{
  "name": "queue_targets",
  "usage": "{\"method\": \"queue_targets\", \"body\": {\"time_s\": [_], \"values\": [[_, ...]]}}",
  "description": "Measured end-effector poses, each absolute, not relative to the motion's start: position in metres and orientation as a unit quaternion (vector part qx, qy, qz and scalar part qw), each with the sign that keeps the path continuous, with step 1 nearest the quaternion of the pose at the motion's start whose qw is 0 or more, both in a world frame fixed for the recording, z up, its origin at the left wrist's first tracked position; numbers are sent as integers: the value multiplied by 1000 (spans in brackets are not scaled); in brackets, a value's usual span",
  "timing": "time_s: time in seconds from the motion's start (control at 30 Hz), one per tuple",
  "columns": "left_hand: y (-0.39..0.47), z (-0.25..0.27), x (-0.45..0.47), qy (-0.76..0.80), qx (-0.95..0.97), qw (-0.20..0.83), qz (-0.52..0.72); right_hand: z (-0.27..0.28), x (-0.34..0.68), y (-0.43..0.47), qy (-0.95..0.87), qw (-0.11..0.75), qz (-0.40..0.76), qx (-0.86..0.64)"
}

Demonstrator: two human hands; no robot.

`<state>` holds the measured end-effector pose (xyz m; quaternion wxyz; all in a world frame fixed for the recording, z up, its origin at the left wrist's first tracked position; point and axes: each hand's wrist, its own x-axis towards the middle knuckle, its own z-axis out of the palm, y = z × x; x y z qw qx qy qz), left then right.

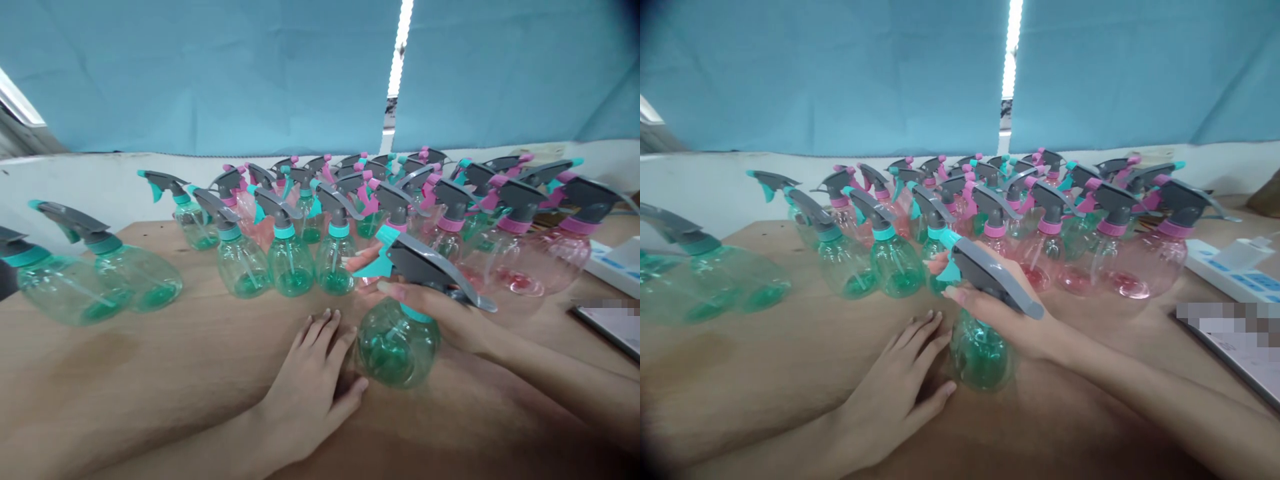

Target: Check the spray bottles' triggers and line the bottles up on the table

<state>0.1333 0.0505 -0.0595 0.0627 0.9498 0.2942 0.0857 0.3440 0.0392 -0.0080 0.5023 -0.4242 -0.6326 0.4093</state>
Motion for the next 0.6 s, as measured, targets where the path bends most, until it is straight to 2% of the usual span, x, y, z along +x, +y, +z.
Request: {"method": "queue_targets", "body": {"time_s": [0.6], "values": [[50,-60,131,291,949,70,97,-22,352,38,-620,472,463,-423]]}}
